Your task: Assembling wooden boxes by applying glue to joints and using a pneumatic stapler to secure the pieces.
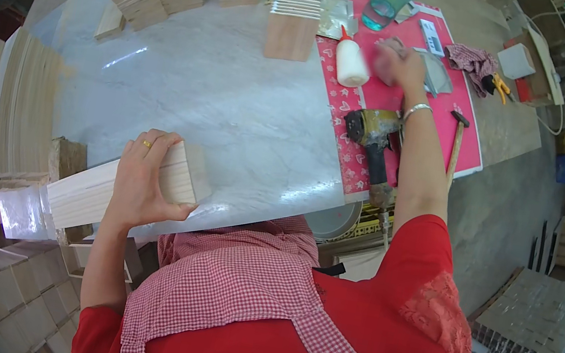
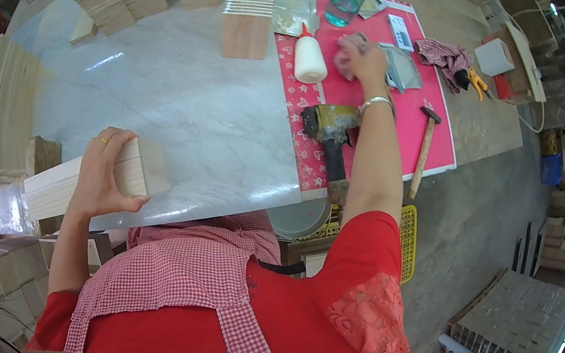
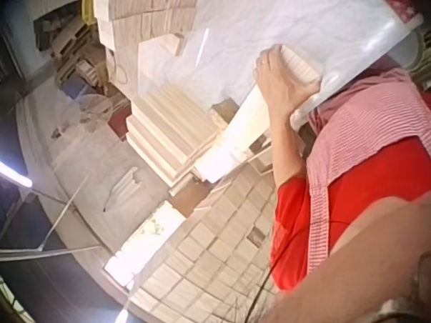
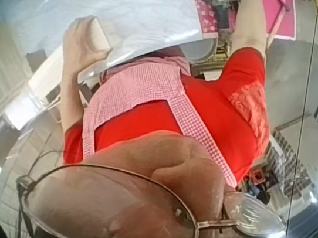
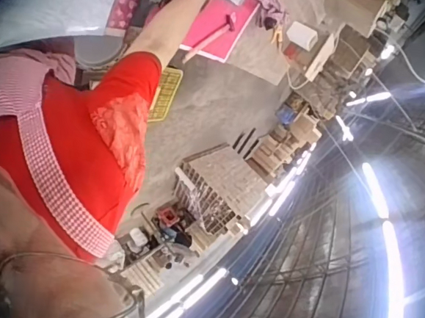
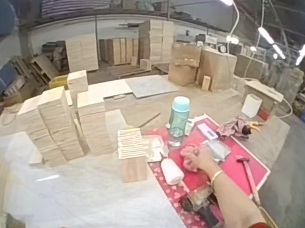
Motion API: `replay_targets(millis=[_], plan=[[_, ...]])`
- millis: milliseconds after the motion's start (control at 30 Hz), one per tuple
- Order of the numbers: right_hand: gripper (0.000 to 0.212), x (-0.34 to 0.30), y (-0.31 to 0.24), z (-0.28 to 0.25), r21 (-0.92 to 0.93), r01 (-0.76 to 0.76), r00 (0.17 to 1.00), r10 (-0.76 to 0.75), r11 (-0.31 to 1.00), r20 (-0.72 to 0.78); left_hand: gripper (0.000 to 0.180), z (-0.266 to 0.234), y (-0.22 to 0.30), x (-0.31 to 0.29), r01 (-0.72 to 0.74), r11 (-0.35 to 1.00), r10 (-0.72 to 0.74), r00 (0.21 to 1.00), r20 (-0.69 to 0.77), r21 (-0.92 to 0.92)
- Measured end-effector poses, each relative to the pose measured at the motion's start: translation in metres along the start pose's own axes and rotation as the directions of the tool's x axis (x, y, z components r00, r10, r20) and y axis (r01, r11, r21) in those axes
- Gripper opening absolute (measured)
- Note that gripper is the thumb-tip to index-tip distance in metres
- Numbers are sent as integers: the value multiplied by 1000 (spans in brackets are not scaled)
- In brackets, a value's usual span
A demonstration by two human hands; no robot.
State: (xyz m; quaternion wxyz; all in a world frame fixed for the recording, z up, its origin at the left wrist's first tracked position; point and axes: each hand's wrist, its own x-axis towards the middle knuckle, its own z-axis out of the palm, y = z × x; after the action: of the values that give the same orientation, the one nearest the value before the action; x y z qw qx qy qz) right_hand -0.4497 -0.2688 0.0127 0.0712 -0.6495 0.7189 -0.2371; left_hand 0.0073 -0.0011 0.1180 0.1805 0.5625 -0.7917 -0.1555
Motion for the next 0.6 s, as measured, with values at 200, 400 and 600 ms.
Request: replay_targets(millis=[200, 400, 600], plan=[[69, -27, 25, -11, -161, -91, 980, 60, 983, -189, 82, 2, -3, -1, -77, 997, 75, 995, -69, -29], [78, -77, 31, -32, -420, -181, 980, 200, 890, 1, 85, -1, -1, -9, -9, 1000, 9, 1000, -11, 0], [81, -83, 32, -48, -224, -283, 959, 275, 933, -64, 85, 2, -4, -6, -17, 1000, 17, 1000, -1, -1]])
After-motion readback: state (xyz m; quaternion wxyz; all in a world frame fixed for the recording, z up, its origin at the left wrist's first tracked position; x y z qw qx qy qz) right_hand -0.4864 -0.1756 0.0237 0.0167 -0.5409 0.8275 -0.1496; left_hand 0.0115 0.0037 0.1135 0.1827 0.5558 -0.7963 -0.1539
